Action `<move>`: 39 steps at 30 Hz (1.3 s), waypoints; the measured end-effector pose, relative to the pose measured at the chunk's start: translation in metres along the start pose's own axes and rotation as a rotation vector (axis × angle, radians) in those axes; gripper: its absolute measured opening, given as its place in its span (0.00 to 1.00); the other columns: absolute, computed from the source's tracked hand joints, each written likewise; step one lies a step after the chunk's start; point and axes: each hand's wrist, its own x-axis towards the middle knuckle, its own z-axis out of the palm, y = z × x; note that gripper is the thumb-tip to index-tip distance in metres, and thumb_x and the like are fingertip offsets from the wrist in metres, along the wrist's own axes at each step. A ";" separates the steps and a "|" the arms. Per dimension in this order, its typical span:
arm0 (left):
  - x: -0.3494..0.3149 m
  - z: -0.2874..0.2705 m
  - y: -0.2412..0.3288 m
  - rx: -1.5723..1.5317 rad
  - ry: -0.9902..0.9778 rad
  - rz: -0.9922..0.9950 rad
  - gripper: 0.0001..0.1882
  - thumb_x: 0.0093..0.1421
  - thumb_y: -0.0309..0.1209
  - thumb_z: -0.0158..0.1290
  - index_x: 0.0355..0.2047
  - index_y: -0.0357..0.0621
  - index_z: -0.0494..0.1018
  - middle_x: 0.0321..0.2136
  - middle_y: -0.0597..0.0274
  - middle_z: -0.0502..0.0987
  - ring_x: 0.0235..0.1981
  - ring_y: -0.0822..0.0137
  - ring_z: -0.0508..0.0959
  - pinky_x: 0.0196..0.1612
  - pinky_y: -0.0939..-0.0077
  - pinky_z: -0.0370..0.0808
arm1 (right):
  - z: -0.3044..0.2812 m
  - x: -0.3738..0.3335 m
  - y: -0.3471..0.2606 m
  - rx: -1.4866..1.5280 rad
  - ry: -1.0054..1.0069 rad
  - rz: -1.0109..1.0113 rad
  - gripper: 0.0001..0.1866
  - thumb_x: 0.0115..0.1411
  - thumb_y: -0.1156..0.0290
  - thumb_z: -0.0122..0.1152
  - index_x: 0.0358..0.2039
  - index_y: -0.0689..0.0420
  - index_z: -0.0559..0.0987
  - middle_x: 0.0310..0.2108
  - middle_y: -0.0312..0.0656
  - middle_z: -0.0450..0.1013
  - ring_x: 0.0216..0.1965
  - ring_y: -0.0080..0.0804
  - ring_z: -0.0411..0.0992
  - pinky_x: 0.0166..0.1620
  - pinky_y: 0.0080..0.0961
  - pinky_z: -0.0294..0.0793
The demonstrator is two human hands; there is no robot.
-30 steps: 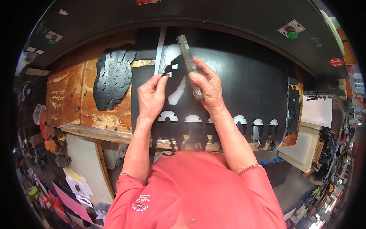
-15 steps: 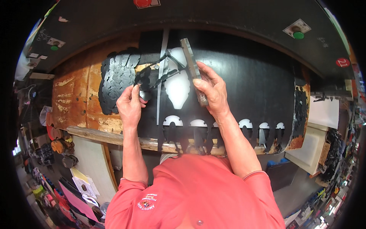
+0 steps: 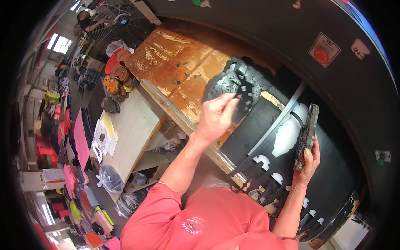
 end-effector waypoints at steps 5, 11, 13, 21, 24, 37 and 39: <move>0.015 0.031 0.018 -0.068 0.007 0.064 0.09 0.70 0.27 0.59 0.45 0.33 0.81 0.32 0.47 0.85 0.33 0.57 0.83 0.36 0.66 0.80 | 0.002 -0.003 -0.002 -0.085 0.034 0.000 0.39 0.60 0.66 0.66 0.71 0.65 0.71 0.55 0.41 0.78 0.47 0.22 0.78 0.51 0.19 0.77; 0.031 0.059 -0.047 0.220 0.026 -0.006 0.14 0.73 0.34 0.56 0.35 0.33 0.79 0.23 0.39 0.78 0.21 0.54 0.80 0.29 0.61 0.75 | 0.004 -0.006 -0.004 -0.087 0.000 0.010 0.39 0.59 0.69 0.70 0.70 0.66 0.71 0.62 0.45 0.74 0.60 0.30 0.74 0.64 0.26 0.71; 0.030 0.062 -0.064 0.230 0.024 -0.073 0.15 0.72 0.33 0.56 0.33 0.32 0.78 0.21 0.41 0.77 0.20 0.54 0.81 0.29 0.58 0.74 | 0.008 -0.005 -0.006 -0.066 -0.024 -0.008 0.39 0.60 0.67 0.71 0.70 0.67 0.71 0.62 0.45 0.74 0.60 0.30 0.74 0.65 0.27 0.70; 0.027 0.048 -0.068 0.424 0.029 -0.103 0.17 0.72 0.37 0.56 0.44 0.34 0.85 0.32 0.38 0.85 0.35 0.44 0.88 0.40 0.58 0.81 | 0.016 -0.006 -0.011 -0.004 -0.052 0.001 0.40 0.59 0.70 0.73 0.70 0.69 0.70 0.66 0.50 0.71 0.68 0.37 0.69 0.71 0.32 0.64; 0.024 0.042 -0.066 0.431 0.040 -0.079 0.15 0.71 0.35 0.56 0.40 0.35 0.85 0.33 0.36 0.84 0.36 0.37 0.85 0.40 0.52 0.81 | 0.015 -0.007 -0.009 -0.021 -0.021 -0.014 0.40 0.59 0.72 0.74 0.70 0.70 0.70 0.67 0.51 0.70 0.69 0.38 0.67 0.71 0.33 0.63; -0.061 0.089 0.002 0.107 -0.305 0.232 0.20 0.65 0.27 0.65 0.57 0.35 0.80 0.59 0.43 0.79 0.62 0.45 0.77 0.65 0.54 0.74 | 0.008 -0.026 -0.037 -0.615 0.164 -0.223 0.35 0.53 0.67 0.79 0.60 0.66 0.80 0.64 0.56 0.73 0.65 0.43 0.73 0.69 0.36 0.71; -0.075 0.107 -0.001 0.225 -0.374 0.334 0.24 0.64 0.26 0.65 0.59 0.33 0.77 0.63 0.39 0.75 0.67 0.38 0.72 0.67 0.49 0.72 | 0.009 -0.026 -0.033 -0.878 0.219 -0.334 0.35 0.49 0.66 0.79 0.59 0.65 0.81 0.67 0.63 0.69 0.68 0.54 0.70 0.69 0.42 0.70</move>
